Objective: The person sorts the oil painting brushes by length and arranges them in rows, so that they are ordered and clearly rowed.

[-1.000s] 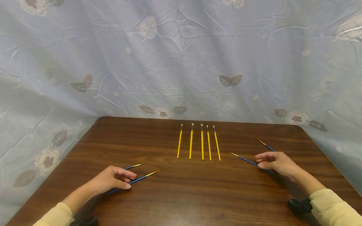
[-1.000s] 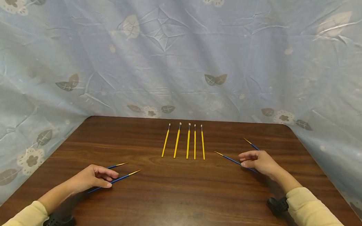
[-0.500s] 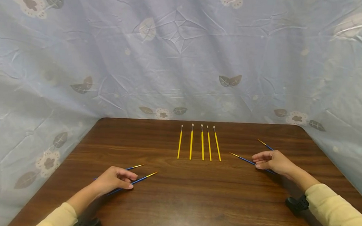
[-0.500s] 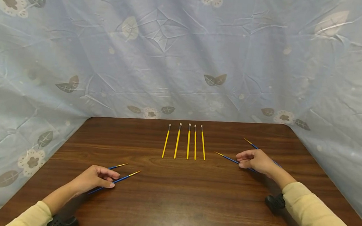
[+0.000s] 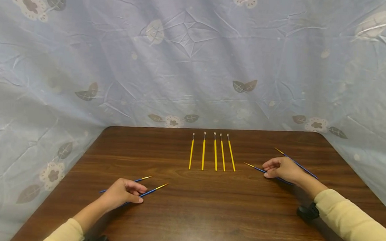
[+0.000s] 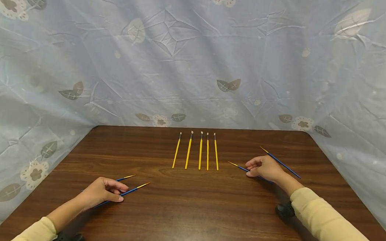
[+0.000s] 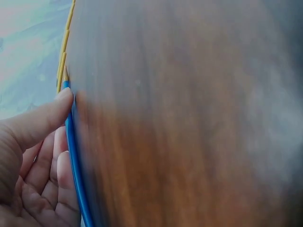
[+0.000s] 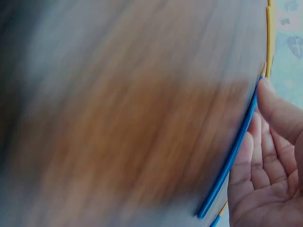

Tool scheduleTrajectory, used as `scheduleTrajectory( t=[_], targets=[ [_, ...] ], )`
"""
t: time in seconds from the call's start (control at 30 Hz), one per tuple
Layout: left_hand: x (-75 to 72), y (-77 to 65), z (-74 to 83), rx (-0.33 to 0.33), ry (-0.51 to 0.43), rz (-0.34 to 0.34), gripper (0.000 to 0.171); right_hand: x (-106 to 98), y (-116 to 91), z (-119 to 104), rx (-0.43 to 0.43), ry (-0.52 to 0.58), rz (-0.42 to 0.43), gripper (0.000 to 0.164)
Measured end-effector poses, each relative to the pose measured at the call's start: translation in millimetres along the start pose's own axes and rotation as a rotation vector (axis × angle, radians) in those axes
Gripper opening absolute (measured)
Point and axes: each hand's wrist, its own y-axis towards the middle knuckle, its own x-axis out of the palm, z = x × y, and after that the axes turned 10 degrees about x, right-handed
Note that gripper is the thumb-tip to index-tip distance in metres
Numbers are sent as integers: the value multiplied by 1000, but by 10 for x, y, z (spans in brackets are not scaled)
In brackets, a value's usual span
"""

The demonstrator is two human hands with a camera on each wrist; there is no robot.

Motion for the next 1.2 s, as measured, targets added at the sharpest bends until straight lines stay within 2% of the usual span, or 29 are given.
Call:
scheduleTrajectory(
  t=[0.27,0.57,0.97,1.07,1.2],
  targets=[
    [26,15,14,38,53,29,31,25,7,-75,18,-22,41,35],
    [42,35,35,23,168,52,25,-2,13,-58,19,-22,41,33],
    [30,41,37,25,221,41,22,-2,11,-59,44,-22,32,29],
    [13,30,54,28,220,29,20,2,19,-69,33,-18,22,28],
    [-19,15,70,31,173,4,22,-12,26,-77,33,1,5,26]
  ],
)
